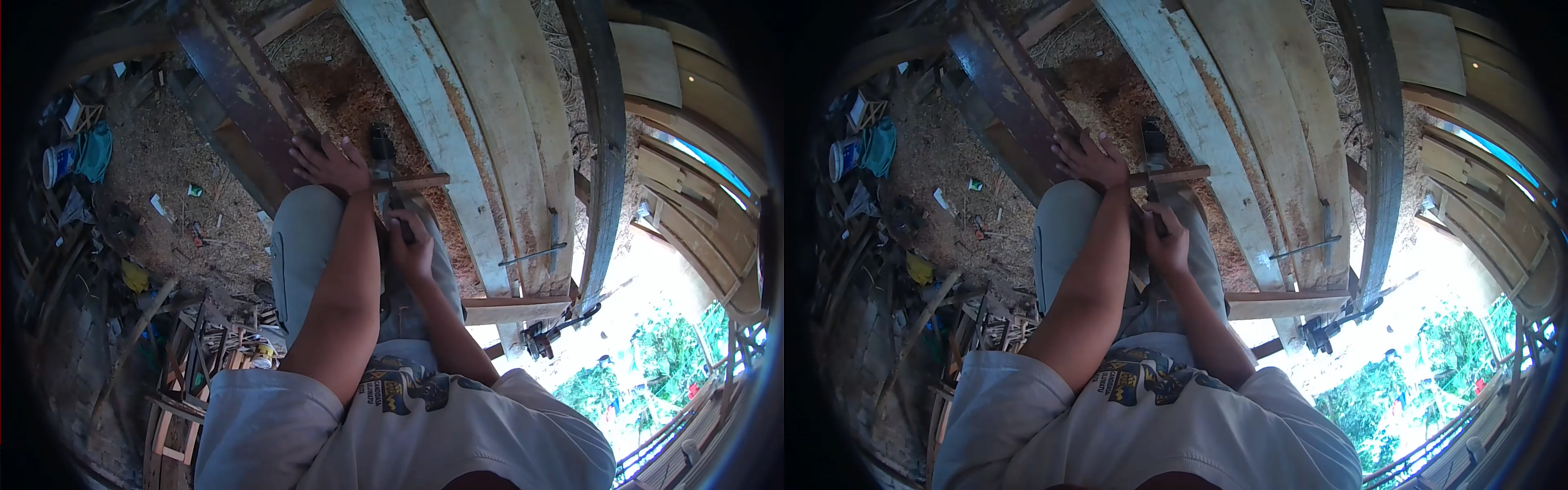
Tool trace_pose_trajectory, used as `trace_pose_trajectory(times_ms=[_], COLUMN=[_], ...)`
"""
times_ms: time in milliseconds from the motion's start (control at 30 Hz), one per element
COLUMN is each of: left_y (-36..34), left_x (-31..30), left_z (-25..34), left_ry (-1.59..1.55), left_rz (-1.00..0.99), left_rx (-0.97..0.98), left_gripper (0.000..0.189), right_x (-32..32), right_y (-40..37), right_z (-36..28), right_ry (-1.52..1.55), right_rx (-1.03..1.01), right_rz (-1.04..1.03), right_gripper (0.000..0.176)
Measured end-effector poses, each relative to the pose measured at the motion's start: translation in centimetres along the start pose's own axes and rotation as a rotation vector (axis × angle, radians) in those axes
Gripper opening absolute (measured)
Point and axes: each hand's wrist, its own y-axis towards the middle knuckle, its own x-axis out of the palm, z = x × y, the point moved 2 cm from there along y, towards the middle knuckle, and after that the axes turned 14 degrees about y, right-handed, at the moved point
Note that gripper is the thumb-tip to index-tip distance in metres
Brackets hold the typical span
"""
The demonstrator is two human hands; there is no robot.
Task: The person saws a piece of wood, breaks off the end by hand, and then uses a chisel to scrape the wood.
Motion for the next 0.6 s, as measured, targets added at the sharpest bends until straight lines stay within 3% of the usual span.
trace_pose_trajectory(times_ms=[300, 400, 533, 600], left_y=[-0.1, 0.0, 0.3, 0.4], left_x=[-0.5, -0.8, -0.9, -1.2], left_z=[-0.2, -0.1, 0.0, -0.3], left_ry=[0.032, 0.015, 0.061, 0.063], left_rz=[-0.037, -0.041, -0.048, -0.075], left_rx=[0.007, -0.002, -0.029, -0.067], left_gripper=[0.05, 0.046, 0.048, 0.047], right_x=[0.4, 0.1, 0.8, 1.0], right_y=[-0.2, 0.4, 4.2, 6.9], right_z=[0.4, -0.4, -2.9, -6.9], right_ry=[0.029, 0.067, 0.086, 0.139], right_rx=[-0.12, 0.016, -0.078, 0.242], right_rz=[0.089, 0.091, 0.001, -0.076], right_gripper=[0.031, 0.03, 0.024, 0.02])
